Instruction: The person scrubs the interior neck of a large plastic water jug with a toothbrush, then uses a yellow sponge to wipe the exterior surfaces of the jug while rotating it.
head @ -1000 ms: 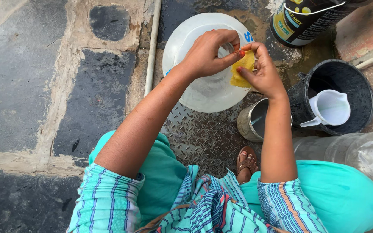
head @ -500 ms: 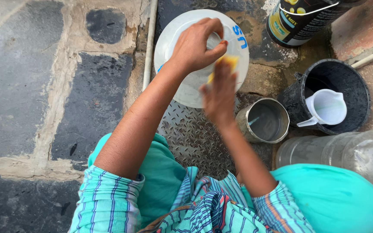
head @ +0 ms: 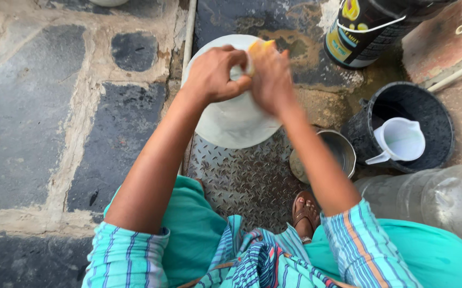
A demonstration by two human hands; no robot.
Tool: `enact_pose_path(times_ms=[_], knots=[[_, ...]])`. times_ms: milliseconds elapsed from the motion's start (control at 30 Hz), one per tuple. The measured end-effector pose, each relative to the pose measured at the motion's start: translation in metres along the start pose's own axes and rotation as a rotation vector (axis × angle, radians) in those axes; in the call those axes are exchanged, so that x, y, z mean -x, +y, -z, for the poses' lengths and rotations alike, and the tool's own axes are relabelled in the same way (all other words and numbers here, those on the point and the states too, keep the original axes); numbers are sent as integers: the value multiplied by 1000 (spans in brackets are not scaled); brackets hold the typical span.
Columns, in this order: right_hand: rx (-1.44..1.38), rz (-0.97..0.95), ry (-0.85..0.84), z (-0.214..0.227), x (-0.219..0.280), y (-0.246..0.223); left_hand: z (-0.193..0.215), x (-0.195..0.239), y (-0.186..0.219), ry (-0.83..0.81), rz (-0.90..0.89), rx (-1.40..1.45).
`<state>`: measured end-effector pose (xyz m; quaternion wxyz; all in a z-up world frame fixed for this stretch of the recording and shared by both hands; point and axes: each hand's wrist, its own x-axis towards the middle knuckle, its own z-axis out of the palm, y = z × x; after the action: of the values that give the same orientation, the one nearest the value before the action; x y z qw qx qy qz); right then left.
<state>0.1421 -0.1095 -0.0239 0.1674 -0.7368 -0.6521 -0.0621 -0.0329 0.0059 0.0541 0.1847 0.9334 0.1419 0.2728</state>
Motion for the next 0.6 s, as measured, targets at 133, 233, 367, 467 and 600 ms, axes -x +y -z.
enact_pose_path(times_ms=[133,233,367,467,600], knots=[[-2,223,113,-13,65,-48,7,7,-2,117,209,-243],[66,207,161,-18,78,-37,11,10,-13,56,200,-193],[-703,-175,360,-19,46,2,4,11,-16,66,90,-158],[-850,-306,508,-32,55,-28,-1,9,-14,80,248,-195],[-322,-221,526,-67,112,-119,3,5,-25,82,308,-213]])
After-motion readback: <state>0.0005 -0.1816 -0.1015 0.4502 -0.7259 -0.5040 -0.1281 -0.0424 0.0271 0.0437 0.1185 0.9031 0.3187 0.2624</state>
